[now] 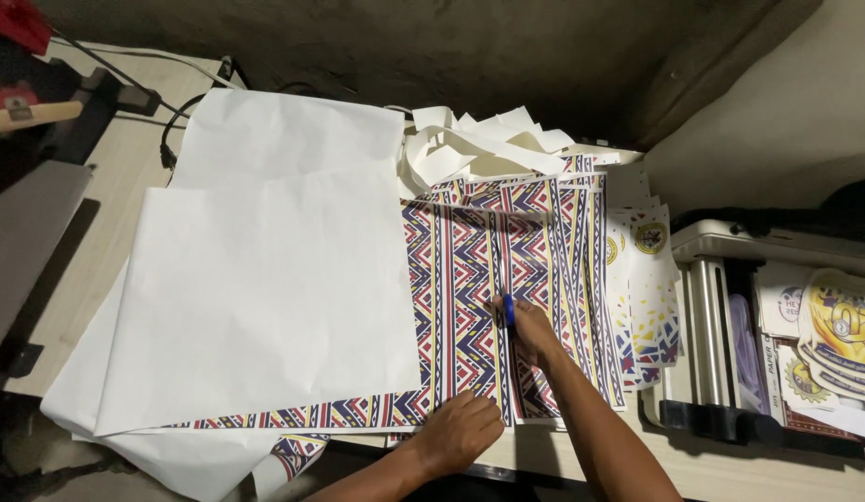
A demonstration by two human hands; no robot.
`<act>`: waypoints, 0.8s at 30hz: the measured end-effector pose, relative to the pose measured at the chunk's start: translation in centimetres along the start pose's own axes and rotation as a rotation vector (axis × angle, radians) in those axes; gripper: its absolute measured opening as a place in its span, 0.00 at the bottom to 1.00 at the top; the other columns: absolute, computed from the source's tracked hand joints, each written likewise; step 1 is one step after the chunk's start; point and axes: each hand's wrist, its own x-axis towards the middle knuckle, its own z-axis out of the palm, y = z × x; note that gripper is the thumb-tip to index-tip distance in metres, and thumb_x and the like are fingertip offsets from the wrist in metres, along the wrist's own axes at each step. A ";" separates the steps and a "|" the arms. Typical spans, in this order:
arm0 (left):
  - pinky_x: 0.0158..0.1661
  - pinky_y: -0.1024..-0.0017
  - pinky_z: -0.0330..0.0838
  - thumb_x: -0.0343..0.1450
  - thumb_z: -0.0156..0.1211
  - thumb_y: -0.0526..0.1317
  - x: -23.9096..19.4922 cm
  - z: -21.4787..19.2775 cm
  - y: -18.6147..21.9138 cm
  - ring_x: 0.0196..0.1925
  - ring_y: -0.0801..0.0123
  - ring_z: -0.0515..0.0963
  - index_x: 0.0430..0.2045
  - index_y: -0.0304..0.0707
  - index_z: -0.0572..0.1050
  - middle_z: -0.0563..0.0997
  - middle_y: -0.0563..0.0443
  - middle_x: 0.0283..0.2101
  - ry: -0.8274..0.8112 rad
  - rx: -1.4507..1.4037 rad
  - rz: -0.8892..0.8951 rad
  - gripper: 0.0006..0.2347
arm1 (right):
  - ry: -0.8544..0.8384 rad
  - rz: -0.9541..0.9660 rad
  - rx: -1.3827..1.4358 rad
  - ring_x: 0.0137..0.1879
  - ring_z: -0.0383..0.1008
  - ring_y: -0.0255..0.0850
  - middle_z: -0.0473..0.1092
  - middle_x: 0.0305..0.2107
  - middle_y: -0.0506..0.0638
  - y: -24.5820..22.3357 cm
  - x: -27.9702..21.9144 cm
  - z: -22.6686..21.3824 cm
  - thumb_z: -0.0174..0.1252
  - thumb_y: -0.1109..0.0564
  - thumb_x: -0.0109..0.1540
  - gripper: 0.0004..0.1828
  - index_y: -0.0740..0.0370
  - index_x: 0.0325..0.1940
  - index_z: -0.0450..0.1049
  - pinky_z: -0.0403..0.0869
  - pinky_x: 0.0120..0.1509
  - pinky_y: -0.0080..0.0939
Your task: The person uses blue-handled scissors to cut a large sheet of patterned paper into smaller rectangular pieces. They repeatedly align the paper on a table and make straight cuts along the pattern lines, separating the sheet into multiple sections.
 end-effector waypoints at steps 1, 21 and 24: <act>0.38 0.68 0.64 0.71 0.58 0.31 0.0 -0.1 -0.1 0.36 0.67 0.72 0.26 0.35 0.72 0.73 0.51 0.30 0.000 0.000 0.002 0.03 | 0.001 -0.001 0.001 0.19 0.58 0.30 0.74 0.25 0.49 0.6 0.6 -0.2 0.65 0.47 0.60 0.15 0.62 0.40 0.79 0.56 0.21 0.30; 0.39 0.68 0.63 0.70 0.58 0.33 0.1 -1.1 0.4 0.38 0.65 0.72 0.26 0.36 0.70 0.71 0.50 0.32 -0.044 -0.054 0.037 0.04 | -0.051 -0.183 -0.105 0.28 0.65 0.31 0.73 0.24 0.44 -0.8 4.7 -0.4 0.70 0.46 0.58 0.16 0.60 0.35 0.78 0.63 0.34 0.31; 0.41 0.67 0.64 0.70 0.58 0.33 -0.5 0.0 -0.3 0.38 0.64 0.72 0.26 0.37 0.70 0.70 0.50 0.32 -0.105 -0.118 0.038 0.04 | -0.004 -0.173 -0.206 0.28 0.61 0.32 0.71 0.24 0.44 -0.8 4.2 -0.7 0.70 0.47 0.58 0.15 0.61 0.34 0.79 0.61 0.33 0.33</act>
